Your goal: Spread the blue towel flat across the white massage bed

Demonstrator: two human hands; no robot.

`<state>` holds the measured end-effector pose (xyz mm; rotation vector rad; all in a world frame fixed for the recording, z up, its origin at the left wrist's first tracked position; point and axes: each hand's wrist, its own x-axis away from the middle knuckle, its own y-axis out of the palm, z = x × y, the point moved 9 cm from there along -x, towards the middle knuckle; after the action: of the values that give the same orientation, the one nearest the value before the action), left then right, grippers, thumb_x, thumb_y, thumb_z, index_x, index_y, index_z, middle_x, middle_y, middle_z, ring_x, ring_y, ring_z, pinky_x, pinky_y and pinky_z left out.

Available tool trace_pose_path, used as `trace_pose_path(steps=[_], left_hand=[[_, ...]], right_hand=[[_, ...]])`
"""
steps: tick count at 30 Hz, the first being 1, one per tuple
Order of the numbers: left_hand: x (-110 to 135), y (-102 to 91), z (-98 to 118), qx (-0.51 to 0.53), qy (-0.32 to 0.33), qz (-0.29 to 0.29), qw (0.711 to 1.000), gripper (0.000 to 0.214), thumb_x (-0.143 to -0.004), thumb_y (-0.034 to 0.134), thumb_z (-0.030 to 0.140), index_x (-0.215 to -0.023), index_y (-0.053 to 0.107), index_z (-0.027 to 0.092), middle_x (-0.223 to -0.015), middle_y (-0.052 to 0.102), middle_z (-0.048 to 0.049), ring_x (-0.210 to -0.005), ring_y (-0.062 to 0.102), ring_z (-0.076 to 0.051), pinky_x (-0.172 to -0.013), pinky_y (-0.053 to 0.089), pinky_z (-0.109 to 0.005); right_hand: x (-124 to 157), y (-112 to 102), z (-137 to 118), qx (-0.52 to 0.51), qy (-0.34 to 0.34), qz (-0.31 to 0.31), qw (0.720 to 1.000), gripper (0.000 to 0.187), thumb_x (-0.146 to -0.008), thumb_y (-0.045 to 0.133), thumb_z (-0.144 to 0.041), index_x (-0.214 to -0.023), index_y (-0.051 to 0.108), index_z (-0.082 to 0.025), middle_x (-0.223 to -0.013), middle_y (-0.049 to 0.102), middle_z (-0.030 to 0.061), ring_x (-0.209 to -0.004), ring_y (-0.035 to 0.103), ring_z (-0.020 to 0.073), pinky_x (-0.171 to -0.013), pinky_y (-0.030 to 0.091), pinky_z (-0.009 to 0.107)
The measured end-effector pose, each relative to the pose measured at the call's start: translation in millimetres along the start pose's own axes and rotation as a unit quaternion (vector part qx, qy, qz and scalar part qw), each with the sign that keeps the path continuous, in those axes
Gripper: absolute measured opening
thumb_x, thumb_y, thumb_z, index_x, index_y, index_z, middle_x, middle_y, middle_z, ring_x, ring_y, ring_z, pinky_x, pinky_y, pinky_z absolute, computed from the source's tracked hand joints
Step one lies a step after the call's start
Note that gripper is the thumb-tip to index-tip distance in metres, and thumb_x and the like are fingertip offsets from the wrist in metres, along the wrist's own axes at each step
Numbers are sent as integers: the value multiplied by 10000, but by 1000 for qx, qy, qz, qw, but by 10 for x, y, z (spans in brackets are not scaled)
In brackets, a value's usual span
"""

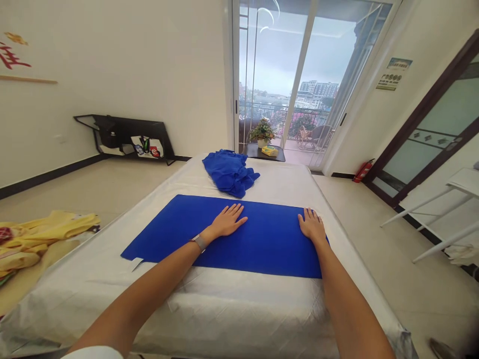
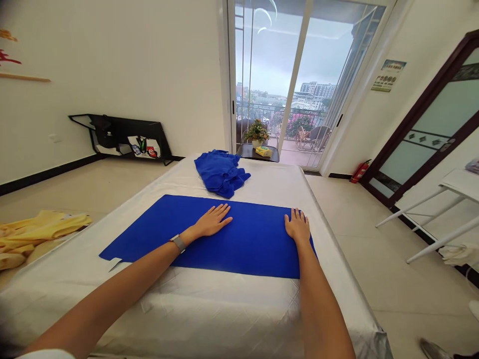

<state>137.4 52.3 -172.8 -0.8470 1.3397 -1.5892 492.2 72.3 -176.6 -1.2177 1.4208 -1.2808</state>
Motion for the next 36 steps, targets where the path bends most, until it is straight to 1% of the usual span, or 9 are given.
trace_pose_path(steps=[4, 11, 14, 21, 25, 27, 29, 33, 36], left_hand=[[224, -83, -537, -10, -51, -8, 999, 821, -1009, 143, 696, -1640, 223, 178, -1699, 205, -90, -1585, 144, -262, -1273, 102, -476], [1022, -367, -2098, -56, -218, 4, 974, 813, -1006, 152, 642, -1638, 199, 132, -1696, 201, -126, -1577, 163, -303, -1254, 174, -536], [1258, -416, -2444, -63, -260, 17, 963, 816, -1008, 157, 630, -1636, 199, 110, -1699, 190, -146, -1571, 184, -317, -1250, 193, -538], [1294, -441, -2394, -61, -261, 52, 962, 817, -1016, 158, 644, -1633, 226, 113, -1697, 210, -142, -1571, 196, -307, -1254, 201, -502], [1301, -474, -2352, -57, -260, 66, 962, 810, -1018, 172, 643, -1627, 255, 117, -1689, 237, -141, -1564, 225, -312, -1252, 207, -512], [1308, -478, -2345, -54, -260, 66, 962, 811, -1020, 165, 643, -1628, 251, 114, -1690, 237, -141, -1565, 223, -310, -1255, 200, -509], [1313, -475, -2346, -52, -261, 65, 962, 819, -1019, 156, 648, -1631, 236, 110, -1694, 229, -142, -1567, 214, -311, -1257, 190, -508], [1313, -472, -2352, -60, -257, 64, 963, 816, -1019, 151, 647, -1633, 232, 117, -1695, 229, -146, -1565, 222, -314, -1254, 194, -510], [1319, -478, -2347, -58, -257, 64, 963, 814, -1019, 142, 642, -1632, 235, 114, -1695, 234, -144, -1566, 221, -309, -1256, 192, -501]], right_hand=[[11, -3, -6, 1, -1, 0, 1000, 712, -1055, 141, -514, -1659, 196, -142, -1723, 155, 49, -1581, 125, 239, -1276, 92, 435], [-16, 14, 11, 14, -3, 2, 1000, 718, -1052, 135, -520, -1658, 200, -139, -1722, 162, 58, -1579, 137, 245, -1275, 105, 446], [-29, 24, 16, 18, -5, 7, 1000, 716, -1053, 140, -513, -1656, 204, -133, -1719, 175, 63, -1578, 147, 246, -1274, 118, 447], [3, -31, 7, 52, -10, 33, 998, 696, -1054, 165, -470, -1633, 280, -101, -1694, 259, 96, -1554, 236, 286, -1254, 199, 482], [214, -322, -203, 119, -51, 160, 979, 619, -1028, 206, -272, -1540, 436, -13, -1616, 404, 179, -1524, 301, 307, -1257, 163, 510], [402, -417, -501, 137, -103, 203, 964, 595, -1002, 236, -206, -1492, 490, 17, -1581, 447, 207, -1520, 310, 301, -1265, 131, 499], [604, -419, -879, 127, -135, 193, 964, 588, -1006, 249, -213, -1485, 503, 12, -1573, 458, 206, -1517, 320, 303, -1263, 145, 495], [1030, -176, -1833, 75, -191, 72, 976, 655, -1057, 206, -363, -1578, 360, 4, -1649, 326, 183, -1546, 259, 307, -1258, 182, 473], [1292, 18, -2417, 24, -231, -4, 973, 733, -1071, 159, -497, -1622, 252, -22, -1690, 215, 143, -1575, 167, 267, -1276, 129, 437]])
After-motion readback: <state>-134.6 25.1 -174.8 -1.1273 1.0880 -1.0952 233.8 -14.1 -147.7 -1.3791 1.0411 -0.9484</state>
